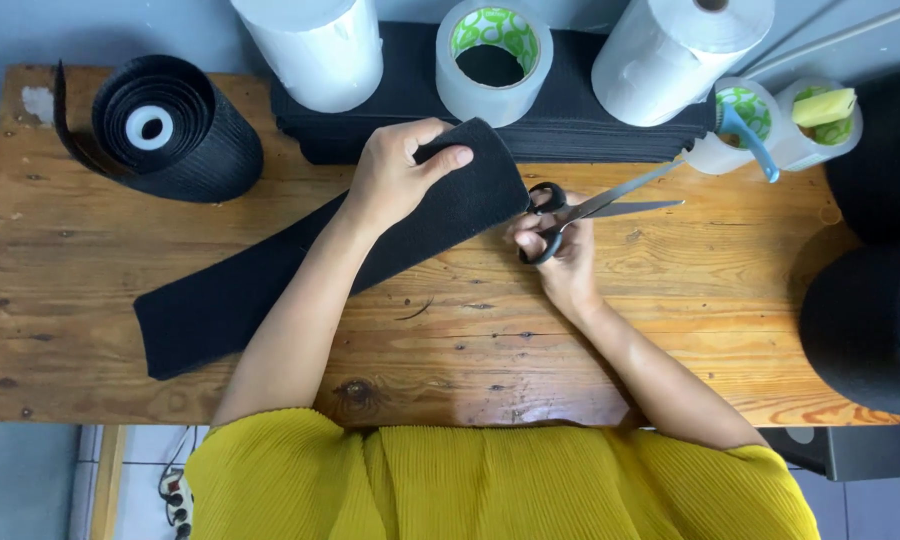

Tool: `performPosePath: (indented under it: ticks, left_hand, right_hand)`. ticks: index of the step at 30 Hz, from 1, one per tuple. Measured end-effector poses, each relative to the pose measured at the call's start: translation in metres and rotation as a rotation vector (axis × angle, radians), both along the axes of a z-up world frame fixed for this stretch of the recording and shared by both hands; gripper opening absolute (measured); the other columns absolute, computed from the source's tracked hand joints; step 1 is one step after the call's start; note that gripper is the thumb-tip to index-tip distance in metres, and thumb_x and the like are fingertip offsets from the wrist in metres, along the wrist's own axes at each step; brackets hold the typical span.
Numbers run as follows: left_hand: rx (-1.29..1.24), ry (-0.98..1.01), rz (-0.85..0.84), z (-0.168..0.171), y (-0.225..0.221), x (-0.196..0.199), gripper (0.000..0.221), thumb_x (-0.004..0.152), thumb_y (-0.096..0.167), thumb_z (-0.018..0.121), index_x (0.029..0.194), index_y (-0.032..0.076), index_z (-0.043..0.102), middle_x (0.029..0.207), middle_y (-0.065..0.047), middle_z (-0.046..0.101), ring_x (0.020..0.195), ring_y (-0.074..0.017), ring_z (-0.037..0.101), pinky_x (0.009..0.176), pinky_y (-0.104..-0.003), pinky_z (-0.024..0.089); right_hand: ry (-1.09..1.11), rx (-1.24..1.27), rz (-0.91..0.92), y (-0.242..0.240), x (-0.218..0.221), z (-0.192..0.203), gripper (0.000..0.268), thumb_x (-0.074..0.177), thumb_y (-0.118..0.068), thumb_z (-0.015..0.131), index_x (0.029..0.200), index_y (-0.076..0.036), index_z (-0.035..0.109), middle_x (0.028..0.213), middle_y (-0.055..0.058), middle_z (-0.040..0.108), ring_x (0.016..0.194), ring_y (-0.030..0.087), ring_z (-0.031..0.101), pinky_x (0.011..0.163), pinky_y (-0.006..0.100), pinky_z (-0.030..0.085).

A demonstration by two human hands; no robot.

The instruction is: Trimming loose threads from a black strap using scissors and performing a manual quality inspection.

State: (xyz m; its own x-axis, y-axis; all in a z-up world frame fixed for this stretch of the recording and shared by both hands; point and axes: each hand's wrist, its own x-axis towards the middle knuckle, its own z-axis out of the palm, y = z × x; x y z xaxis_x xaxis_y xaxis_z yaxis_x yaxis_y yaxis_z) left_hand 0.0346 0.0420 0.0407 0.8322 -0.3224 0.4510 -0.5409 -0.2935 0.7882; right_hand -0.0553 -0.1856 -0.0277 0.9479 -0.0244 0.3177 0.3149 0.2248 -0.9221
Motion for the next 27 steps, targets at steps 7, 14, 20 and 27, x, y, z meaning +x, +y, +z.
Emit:
performPosePath:
  ticks: [7, 14, 20, 27]
  left_hand:
    - [0.008, 0.114, -0.021, -0.002, -0.005, -0.007, 0.019, 0.097, 0.025, 0.075, 0.096, 0.005, 0.076, 0.063, -0.010, 0.066, 0.057, -0.0199, 0.064, 0.050, -0.028, 0.047]
    - [0.037, 0.139, -0.040, -0.010, -0.004, -0.007, 0.017, 0.097, 0.023, 0.074, 0.094, 0.007, 0.076, 0.059, -0.005, 0.063, 0.053, -0.0134, 0.058, 0.047, -0.023, 0.044]
    - [0.011, 0.155, -0.066, -0.011, -0.007, -0.006, 0.017, 0.096, 0.024, 0.075, 0.094, 0.007, 0.076, 0.060, -0.006, 0.064, 0.054, -0.0134, 0.058, 0.046, -0.025, 0.045]
    - [-0.035, 0.213, -0.078, -0.011, -0.007, -0.008, 0.016, 0.094, 0.024, 0.077, 0.099, 0.008, 0.075, 0.071, -0.008, 0.070, 0.066, -0.0150, 0.065, 0.056, -0.028, 0.052]
  right_hand:
    - [0.056, 0.019, -0.036, -0.006, 0.004, -0.027, 0.058, 0.080, 0.003, 0.083, 0.124, 0.002, 0.044, 0.088, 0.018, 0.068, 0.080, 0.027, 0.074, 0.075, 0.035, 0.062]
    - [0.128, -0.144, -0.075, -0.003, 0.001, -0.022, 0.049, 0.078, -0.006, 0.089, 0.113, 0.000, 0.056, 0.091, 0.013, 0.070, 0.079, 0.017, 0.070, 0.071, 0.026, 0.060]
    - [0.098, -0.167, -0.092, -0.003, 0.005, -0.027, 0.059, 0.078, -0.016, 0.091, 0.117, -0.003, 0.049, 0.109, 0.009, 0.059, 0.094, 0.014, 0.065, 0.083, 0.023, 0.057]
    - [0.070, -0.205, -0.108, -0.007, 0.007, -0.028, 0.057, 0.080, -0.014, 0.090, 0.117, -0.003, 0.049, 0.107, 0.007, 0.056, 0.095, 0.012, 0.058, 0.084, 0.022, 0.051]
